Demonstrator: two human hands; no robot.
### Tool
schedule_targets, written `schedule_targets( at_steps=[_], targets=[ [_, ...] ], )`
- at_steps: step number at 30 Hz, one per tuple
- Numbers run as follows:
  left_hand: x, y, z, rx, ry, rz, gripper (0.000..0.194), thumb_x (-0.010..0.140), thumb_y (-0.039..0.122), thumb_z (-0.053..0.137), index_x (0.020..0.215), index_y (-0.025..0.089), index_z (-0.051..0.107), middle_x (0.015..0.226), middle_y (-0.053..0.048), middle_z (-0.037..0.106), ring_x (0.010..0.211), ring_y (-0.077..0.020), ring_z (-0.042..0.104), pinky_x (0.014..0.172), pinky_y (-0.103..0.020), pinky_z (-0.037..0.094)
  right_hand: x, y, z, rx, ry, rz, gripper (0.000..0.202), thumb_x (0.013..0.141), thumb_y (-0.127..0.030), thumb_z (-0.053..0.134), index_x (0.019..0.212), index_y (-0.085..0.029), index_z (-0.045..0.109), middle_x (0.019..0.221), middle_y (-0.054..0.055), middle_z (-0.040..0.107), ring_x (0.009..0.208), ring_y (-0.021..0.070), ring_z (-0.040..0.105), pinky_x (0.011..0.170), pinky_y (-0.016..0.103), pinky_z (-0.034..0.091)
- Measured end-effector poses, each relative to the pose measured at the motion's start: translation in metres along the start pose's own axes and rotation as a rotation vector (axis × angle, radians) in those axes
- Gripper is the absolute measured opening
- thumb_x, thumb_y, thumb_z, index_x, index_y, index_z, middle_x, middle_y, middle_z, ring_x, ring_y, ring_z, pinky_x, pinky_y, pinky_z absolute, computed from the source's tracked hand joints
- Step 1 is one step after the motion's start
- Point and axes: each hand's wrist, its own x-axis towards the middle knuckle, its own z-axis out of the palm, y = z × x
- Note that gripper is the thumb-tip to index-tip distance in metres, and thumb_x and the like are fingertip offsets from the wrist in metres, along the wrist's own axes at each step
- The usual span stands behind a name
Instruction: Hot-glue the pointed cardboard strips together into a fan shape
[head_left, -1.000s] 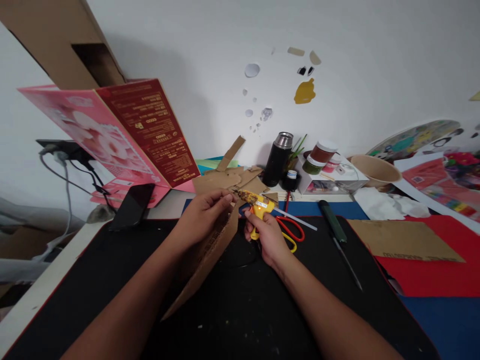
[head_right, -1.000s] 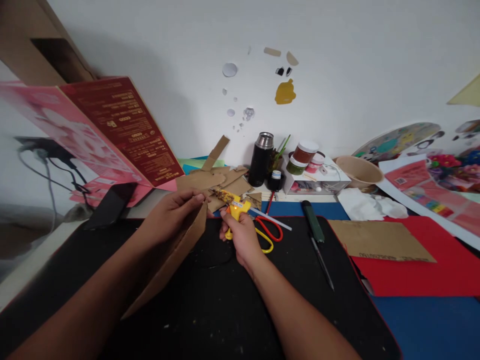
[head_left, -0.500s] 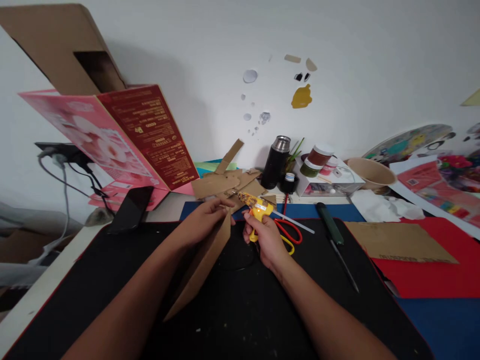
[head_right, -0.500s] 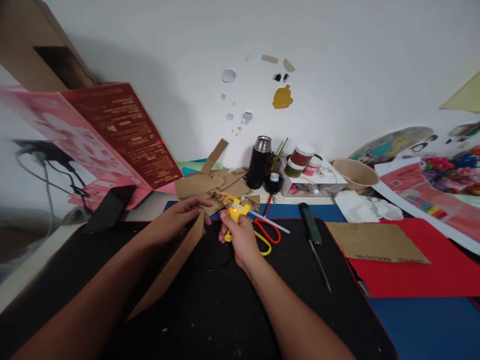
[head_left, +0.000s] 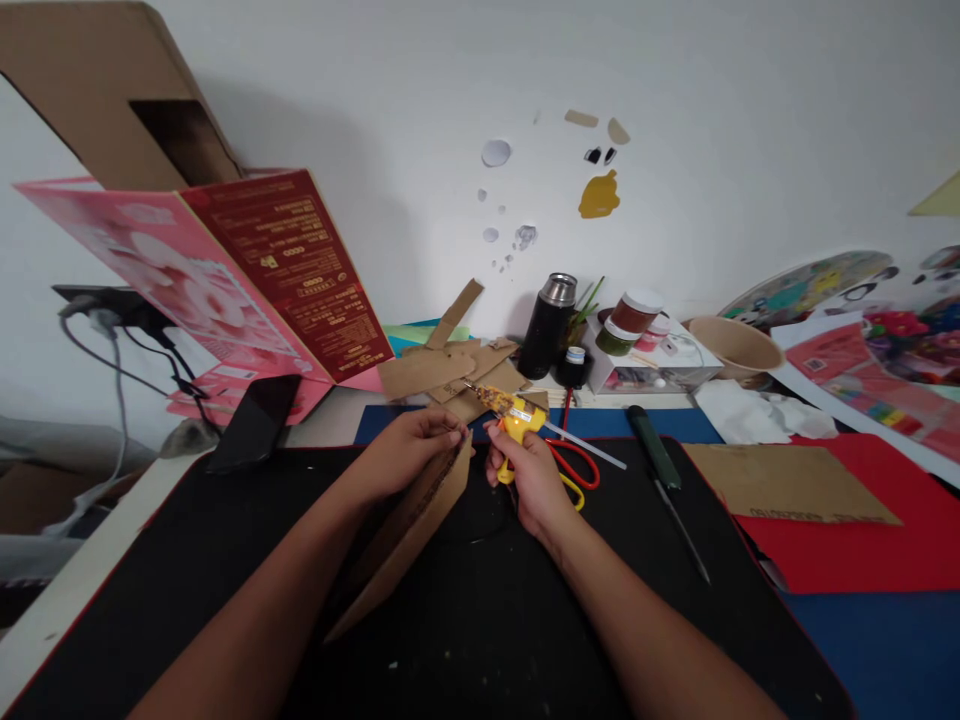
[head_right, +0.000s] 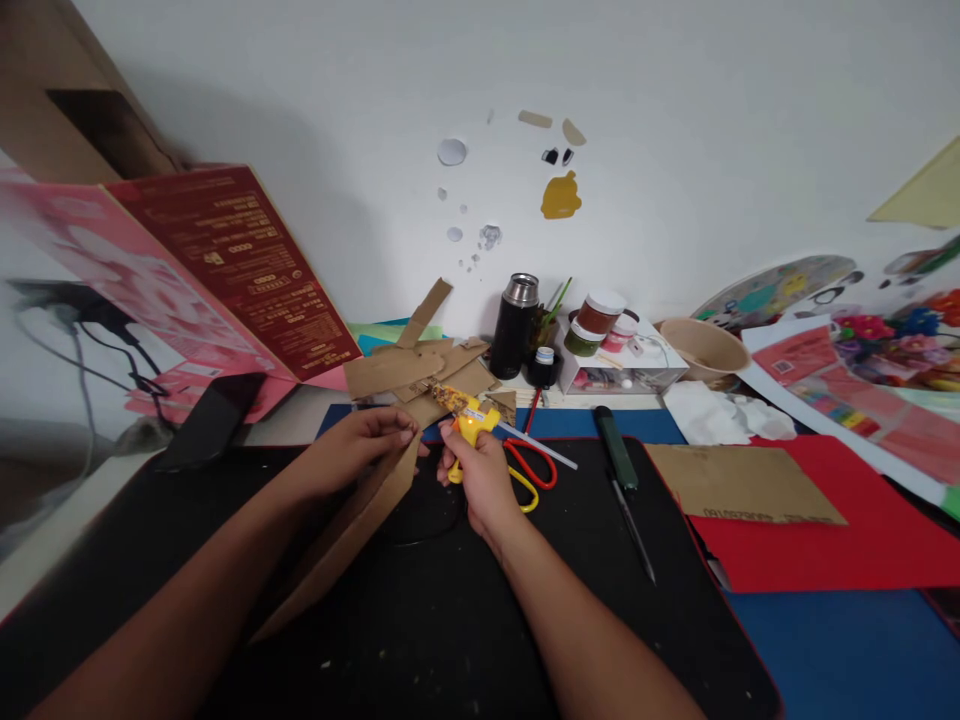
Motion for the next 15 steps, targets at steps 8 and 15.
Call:
schedule_targets(
  at_steps=[8, 15],
  targets=[
    [-0.003, 0.003, 0.010, -0.054, -0.014, -0.045, 0.060, 0.086, 0.040, 0.067, 0.141, 0.017, 0.055, 0.089, -0.003, 0.073, 0.084, -0.0226, 0.066, 0.081, -0.037, 0.049, -0.001, 0.001, 0.000, -0.057, -0.051, -0.018, 0.042, 0.079, -0.051, 0.078, 0.066, -0.016, 0.060, 0.051, -0.004, 0.053, 0.043, 0.0092, 0.051, 0.044, 0.021, 0.040],
    [-0.007, 0.009, 0.013, 0.020, 0.023, -0.104, 0.085, 0.087, 0.038, 0.067, 0.160, 0.013, 0.031, 0.082, -0.002, 0.074, 0.076, -0.0219, 0.065, 0.071, -0.033, 0.046, -0.003, 0.002, 0.002, -0.109, -0.075, -0.002, 0.039, 0.075, -0.052, 0.081, 0.076, -0.017, 0.064, 0.052, -0.005, 0.056, 0.041, 0.0096, 0.052, 0.042, 0.020, 0.041]
  ],
)
